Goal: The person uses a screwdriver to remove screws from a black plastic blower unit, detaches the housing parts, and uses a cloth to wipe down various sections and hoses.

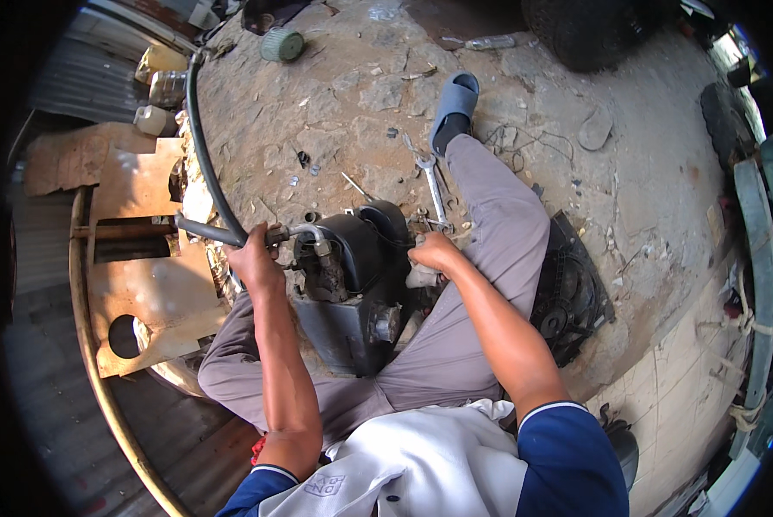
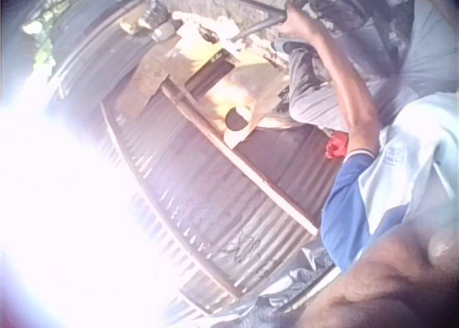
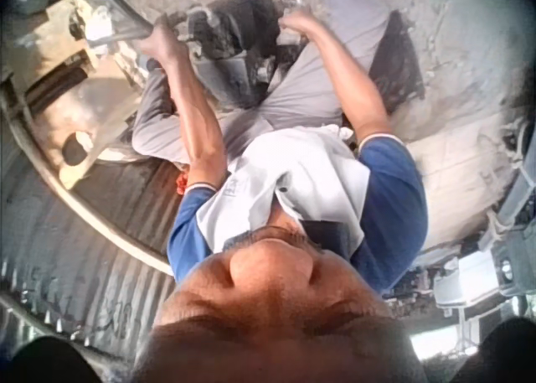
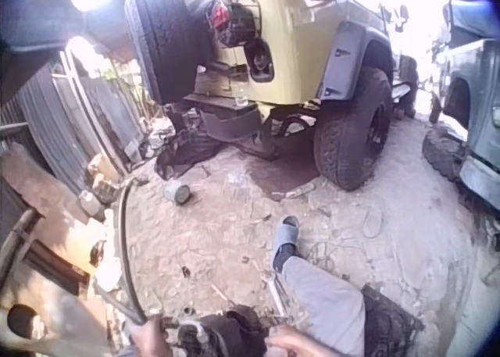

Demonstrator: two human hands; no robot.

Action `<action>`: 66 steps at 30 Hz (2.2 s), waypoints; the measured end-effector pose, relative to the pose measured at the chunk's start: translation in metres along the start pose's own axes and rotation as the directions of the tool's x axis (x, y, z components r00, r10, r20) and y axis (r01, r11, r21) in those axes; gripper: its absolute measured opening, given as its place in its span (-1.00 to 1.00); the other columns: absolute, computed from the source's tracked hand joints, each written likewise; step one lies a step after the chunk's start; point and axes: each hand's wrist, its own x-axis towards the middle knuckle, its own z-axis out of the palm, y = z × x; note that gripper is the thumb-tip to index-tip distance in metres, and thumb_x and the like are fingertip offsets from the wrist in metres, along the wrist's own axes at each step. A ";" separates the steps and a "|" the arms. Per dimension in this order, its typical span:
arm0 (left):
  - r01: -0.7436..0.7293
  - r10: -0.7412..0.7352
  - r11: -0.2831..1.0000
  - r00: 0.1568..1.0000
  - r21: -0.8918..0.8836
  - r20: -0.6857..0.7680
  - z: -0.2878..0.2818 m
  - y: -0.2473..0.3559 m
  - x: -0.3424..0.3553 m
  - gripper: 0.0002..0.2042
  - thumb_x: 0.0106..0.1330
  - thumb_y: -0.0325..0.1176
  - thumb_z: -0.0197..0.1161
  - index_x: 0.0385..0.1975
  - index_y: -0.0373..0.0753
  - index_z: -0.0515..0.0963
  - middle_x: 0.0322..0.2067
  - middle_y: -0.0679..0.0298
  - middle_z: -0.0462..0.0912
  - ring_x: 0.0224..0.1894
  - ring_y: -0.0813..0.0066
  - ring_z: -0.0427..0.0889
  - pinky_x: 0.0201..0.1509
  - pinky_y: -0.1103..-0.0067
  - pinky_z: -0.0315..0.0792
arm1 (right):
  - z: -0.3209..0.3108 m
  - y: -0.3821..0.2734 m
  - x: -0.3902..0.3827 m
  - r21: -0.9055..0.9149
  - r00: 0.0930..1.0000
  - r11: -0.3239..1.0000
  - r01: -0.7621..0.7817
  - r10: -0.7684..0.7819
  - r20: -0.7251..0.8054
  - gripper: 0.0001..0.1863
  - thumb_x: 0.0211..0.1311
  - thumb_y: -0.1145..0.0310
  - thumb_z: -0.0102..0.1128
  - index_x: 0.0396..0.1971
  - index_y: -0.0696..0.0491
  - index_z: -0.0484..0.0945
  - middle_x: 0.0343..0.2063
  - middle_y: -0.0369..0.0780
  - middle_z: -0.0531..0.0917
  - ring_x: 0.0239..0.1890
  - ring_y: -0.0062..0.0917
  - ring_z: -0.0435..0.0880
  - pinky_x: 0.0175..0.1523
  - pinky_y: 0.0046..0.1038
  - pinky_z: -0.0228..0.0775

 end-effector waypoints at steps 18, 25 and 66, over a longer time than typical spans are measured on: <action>-0.340 0.383 0.922 0.870 -0.186 0.309 -0.041 0.146 0.057 -0.39 0.17 -0.62 0.31 0.23 -0.34 0.22 -0.39 0.23 0.58 -0.44 0.36 0.70 -0.63 0.67 0.31 | -0.021 -0.017 0.011 0.110 0.944 0.958 0.264 -0.234 -0.232 -0.57 0.08 0.19 0.29 -0.09 0.14 0.58 -0.18 0.00 0.68 -0.08 -0.15 0.66 0.00 -0.23 0.46; -0.337 0.348 0.937 0.884 -0.090 0.312 -0.066 0.136 0.077 -0.35 0.16 -0.65 0.30 0.27 -0.37 0.20 -0.42 0.23 0.58 -0.43 0.38 0.70 -0.65 0.69 0.27 | -0.019 -0.020 0.008 0.094 0.955 0.976 0.196 -0.168 -0.244 -0.50 0.10 0.22 0.25 0.02 0.18 0.51 -0.08 0.03 0.66 0.02 -0.12 0.63 0.07 -0.21 0.43; -0.197 0.208 0.978 0.850 -0.075 0.484 -0.064 0.038 0.092 -0.36 0.09 -0.62 0.27 0.25 -0.37 0.27 -0.41 0.28 0.50 -0.50 0.46 0.64 -0.60 0.71 0.33 | -0.016 -0.014 0.013 0.187 0.974 0.977 0.102 -0.059 -0.220 -0.41 0.37 -0.15 0.03 -0.06 0.14 0.62 -0.16 0.04 0.67 -0.04 -0.16 0.63 0.07 -0.22 0.40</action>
